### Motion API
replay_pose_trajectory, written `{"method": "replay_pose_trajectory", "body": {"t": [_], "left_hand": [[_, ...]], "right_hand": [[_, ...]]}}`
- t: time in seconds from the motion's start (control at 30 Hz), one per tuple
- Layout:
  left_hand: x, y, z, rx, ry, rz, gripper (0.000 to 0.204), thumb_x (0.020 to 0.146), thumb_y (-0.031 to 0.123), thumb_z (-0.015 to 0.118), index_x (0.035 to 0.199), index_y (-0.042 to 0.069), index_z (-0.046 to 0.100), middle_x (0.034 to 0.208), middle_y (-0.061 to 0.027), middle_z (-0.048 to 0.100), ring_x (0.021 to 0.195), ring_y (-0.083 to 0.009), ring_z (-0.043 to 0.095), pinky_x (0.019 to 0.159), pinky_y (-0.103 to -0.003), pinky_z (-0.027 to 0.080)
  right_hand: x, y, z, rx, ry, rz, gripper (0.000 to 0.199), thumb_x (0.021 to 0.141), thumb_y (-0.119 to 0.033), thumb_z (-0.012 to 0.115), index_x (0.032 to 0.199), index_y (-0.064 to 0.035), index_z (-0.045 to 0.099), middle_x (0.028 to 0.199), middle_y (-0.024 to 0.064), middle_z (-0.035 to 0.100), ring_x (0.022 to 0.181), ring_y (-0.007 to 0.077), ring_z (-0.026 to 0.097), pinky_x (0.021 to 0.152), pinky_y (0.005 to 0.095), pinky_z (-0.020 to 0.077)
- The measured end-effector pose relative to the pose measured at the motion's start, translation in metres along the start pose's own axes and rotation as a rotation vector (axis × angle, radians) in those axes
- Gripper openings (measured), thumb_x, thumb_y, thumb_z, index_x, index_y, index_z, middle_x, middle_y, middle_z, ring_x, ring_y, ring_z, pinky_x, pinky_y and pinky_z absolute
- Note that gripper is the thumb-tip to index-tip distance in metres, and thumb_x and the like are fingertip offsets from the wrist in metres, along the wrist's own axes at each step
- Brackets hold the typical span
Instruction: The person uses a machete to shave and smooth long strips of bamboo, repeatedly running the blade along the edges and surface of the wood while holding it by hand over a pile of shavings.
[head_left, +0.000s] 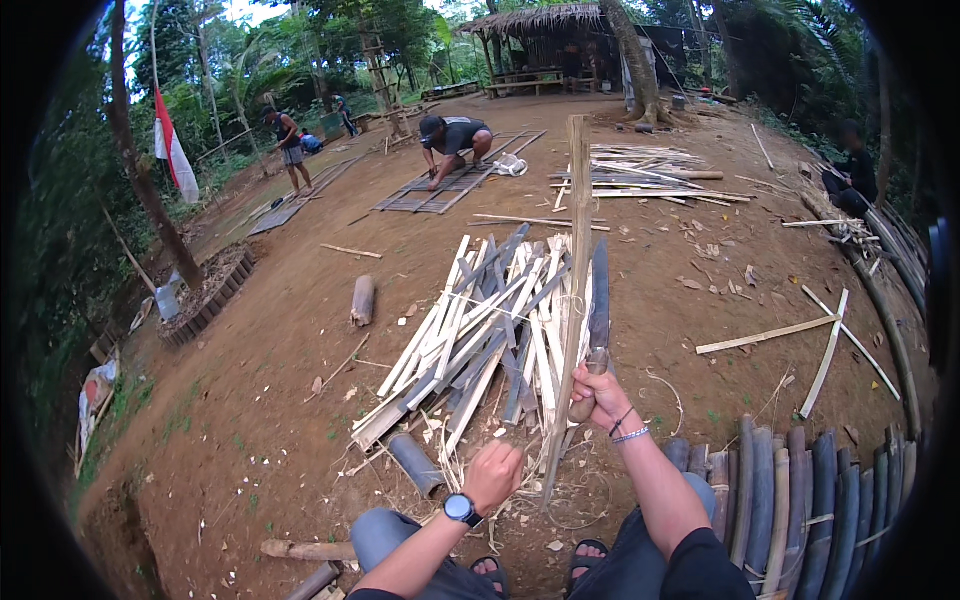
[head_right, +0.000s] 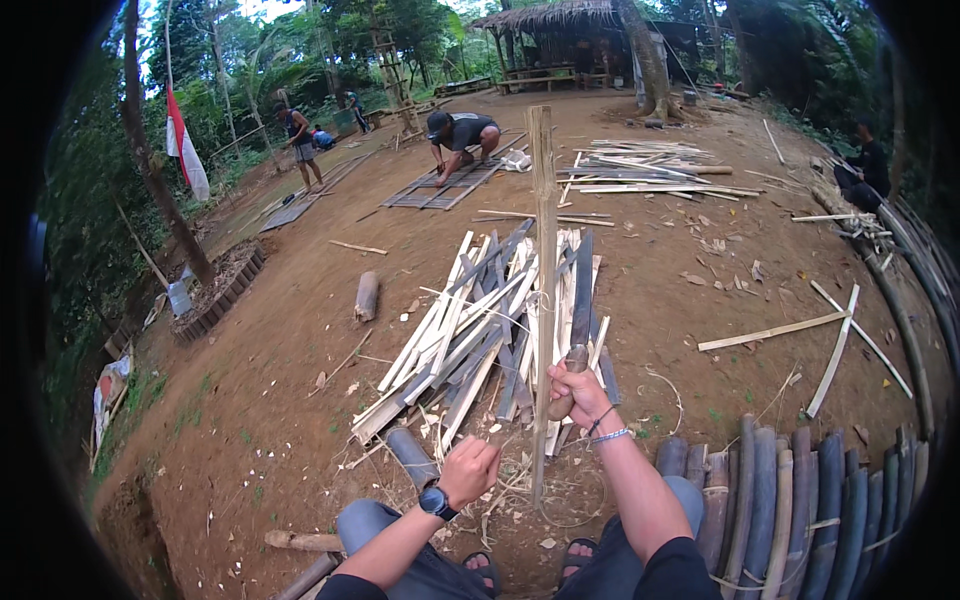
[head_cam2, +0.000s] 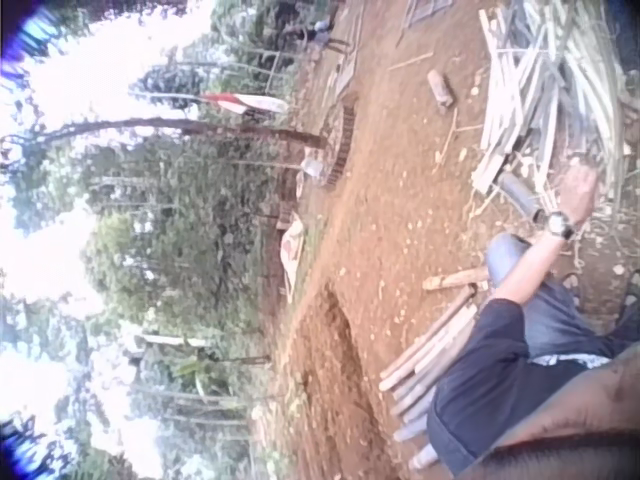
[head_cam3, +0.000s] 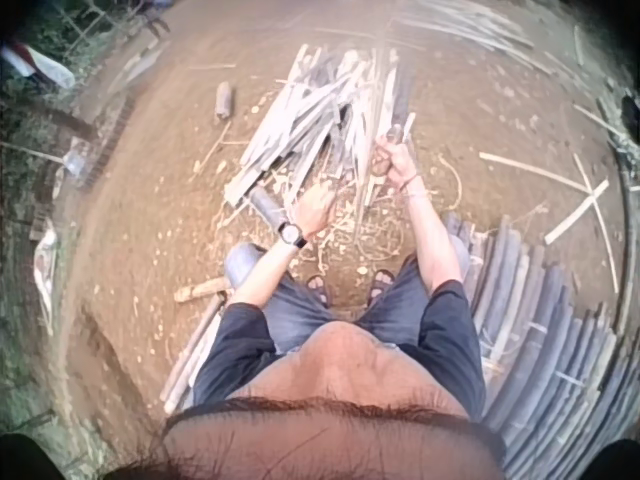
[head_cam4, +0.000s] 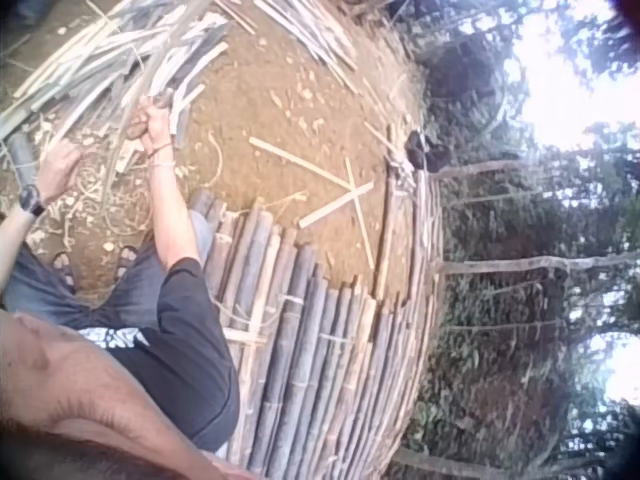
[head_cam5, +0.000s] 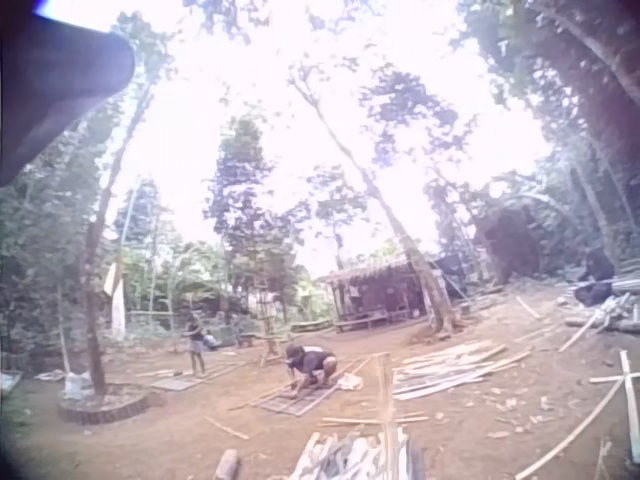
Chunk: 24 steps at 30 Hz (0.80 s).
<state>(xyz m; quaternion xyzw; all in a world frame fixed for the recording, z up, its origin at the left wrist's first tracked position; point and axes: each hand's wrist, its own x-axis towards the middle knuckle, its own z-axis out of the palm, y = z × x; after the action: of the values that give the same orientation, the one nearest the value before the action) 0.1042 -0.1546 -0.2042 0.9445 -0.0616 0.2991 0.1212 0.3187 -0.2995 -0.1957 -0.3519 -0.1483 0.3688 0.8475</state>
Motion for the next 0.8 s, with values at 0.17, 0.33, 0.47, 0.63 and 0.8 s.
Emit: {"method": "replay_pose_trajectory", "body": {"t": [0.17, 0.33, 0.47, 0.63, 0.8], "left_hand": [[-0.097, -0.082, 0.022, 0.692, -0.847, -0.343, 0.067, 0.085, 0.019, 0.061, 0.144, 0.003, 0.032, 0.144, -0.0206, 0.038, 0.133, -0.0346, 0.038, 0.108, -0.045, 0.033], [0.080, -0.024, -0.074, -0.310, -0.295, -0.357, 0.060, 0.086, 0.020, 0.061, 0.137, 0.000, 0.037, 0.137, -0.0209, 0.043, 0.126, -0.0370, 0.044, 0.105, -0.040, 0.037], [0.142, -0.004, -0.064, -0.166, 0.145, -0.078, 0.056, 0.087, 0.021, 0.061, 0.136, 0.003, 0.041, 0.137, -0.0182, 0.045, 0.127, -0.0361, 0.043, 0.104, -0.041, 0.038], [0.135, -0.013, -0.053, -0.272, -0.238, -0.075, 0.032, 0.089, 0.020, 0.062, 0.113, 0.000, 0.061, 0.103, -0.0155, 0.065, 0.096, -0.0298, 0.061, 0.081, -0.036, 0.048], [0.118, -0.022, -0.039, -0.625, -0.219, -0.369, 0.025, 0.091, 0.023, 0.062, 0.093, -0.001, 0.069, 0.074, -0.0094, 0.066, 0.065, -0.0221, 0.062, 0.060, -0.033, 0.047]], "right_hand": [[0.000, -0.003, -0.017, 0.070, 0.004, 0.033, 0.016, 0.088, -0.007, 0.066, 0.083, -0.0111, 0.051, 0.064, -0.0064, 0.044, 0.053, 0.0048, 0.043, 0.058, 0.0244, 0.0426], [-0.004, 0.001, -0.017, 0.112, -0.114, 0.076, 0.012, 0.089, -0.008, 0.064, 0.088, -0.0094, 0.052, 0.069, -0.0064, 0.047, 0.053, 0.0026, 0.042, 0.057, 0.0220, 0.0410], [-0.014, -0.001, 0.001, 0.080, -0.148, 0.145, 0.014, 0.089, -0.008, 0.065, 0.087, -0.0103, 0.051, 0.071, -0.0063, 0.048, 0.055, 0.0023, 0.043, 0.057, 0.0217, 0.0403], [-0.022, 0.001, 0.009, 0.032, -0.209, 0.163, 0.014, 0.089, -0.009, 0.065, 0.087, -0.0105, 0.051, 0.072, -0.0062, 0.048, 0.055, 0.0022, 0.043, 0.058, 0.0216, 0.0403], [-0.025, 0.001, 0.002, 0.059, -0.195, 0.184, 0.015, 0.089, -0.009, 0.065, 0.087, -0.0102, 0.051, 0.069, -0.0064, 0.047, 0.054, 0.0026, 0.043, 0.058, 0.0222, 0.0404]]}}
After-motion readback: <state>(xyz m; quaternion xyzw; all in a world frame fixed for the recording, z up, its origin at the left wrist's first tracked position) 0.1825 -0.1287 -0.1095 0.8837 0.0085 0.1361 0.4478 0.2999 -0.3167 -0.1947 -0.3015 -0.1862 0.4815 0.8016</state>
